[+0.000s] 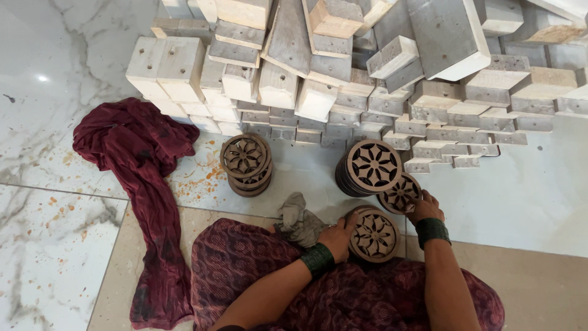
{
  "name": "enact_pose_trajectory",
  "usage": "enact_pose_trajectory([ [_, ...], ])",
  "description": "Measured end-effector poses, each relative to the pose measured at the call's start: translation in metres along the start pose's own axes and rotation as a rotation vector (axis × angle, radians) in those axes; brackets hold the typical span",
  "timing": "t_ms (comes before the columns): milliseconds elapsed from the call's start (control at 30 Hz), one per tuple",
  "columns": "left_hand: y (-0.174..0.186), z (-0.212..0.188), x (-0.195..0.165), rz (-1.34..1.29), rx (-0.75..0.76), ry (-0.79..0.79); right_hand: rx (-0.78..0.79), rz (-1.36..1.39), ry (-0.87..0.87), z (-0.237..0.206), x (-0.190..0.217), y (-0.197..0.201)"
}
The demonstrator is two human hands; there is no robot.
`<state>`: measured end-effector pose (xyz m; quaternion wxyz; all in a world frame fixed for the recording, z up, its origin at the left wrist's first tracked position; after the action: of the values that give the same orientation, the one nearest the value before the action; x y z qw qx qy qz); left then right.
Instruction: The person sits on the floor and stacks carved round wooden decorative discs one at a time into piles, picking each disc from a loose group and placing it onto a growing stack beside them.
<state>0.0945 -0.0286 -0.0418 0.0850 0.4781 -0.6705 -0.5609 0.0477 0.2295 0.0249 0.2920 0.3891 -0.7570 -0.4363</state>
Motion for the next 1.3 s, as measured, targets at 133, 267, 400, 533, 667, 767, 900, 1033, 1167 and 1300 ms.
enact_pose_trajectory([
  [133, 0.0, 0.0, 0.0, 0.001, -0.003, -0.003, -0.004, 0.014, -0.01, 0.001, 0.001, 0.001],
  [267, 0.001, 0.0, 0.0, 0.031, 0.016, 0.017, -0.012, 0.026, 0.001, 0.0, 0.004, 0.004],
  [400, 0.004, -0.001, -0.001, 0.017, 0.044, 0.026, -0.017, 0.04, 0.016, -0.002, 0.005, 0.006],
  [533, 0.006, -0.006, -0.004, -0.004, 0.08, 0.026, -0.07, 0.143, 0.013, -0.008, -0.001, 0.014],
  [667, 0.009, -0.015, -0.005, -0.018, 0.094, 0.029, -0.088, 0.35, 0.151, -0.024, 0.003, 0.018],
  [767, 0.007, -0.022, -0.003, -0.059, 0.112, 0.05, -0.084, 0.432, 0.251, -0.043, 0.01, 0.015],
  [900, -0.001, -0.029, -0.001, -0.082, 0.024, 0.037, -0.059, 0.466, 0.283, -0.072, 0.019, 0.0],
  [1033, -0.016, -0.034, 0.004, -0.044, 0.03, 0.027, -0.042, 0.448, 0.344, -0.1, 0.033, -0.017],
  [1167, -0.019, -0.045, 0.003, 0.041, 0.003, 0.029, -0.052, 0.414, 0.363, -0.126, 0.045, -0.03],
  [1300, -0.015, -0.055, 0.001, 0.046, -0.024, 0.029, -0.084, 0.302, 0.394, -0.151, 0.058, -0.039],
])
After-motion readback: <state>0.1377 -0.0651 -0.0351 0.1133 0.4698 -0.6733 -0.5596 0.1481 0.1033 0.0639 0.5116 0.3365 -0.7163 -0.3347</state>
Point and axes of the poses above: each hand's wrist, its own z-axis towards the middle knuckle, its own y-axis out of the back of the hand, x = y × z, the point moved 7 cm from there along z, towards the middle knuckle, and after that the axes turned 11 degrees about z, right-handed, at the moved point
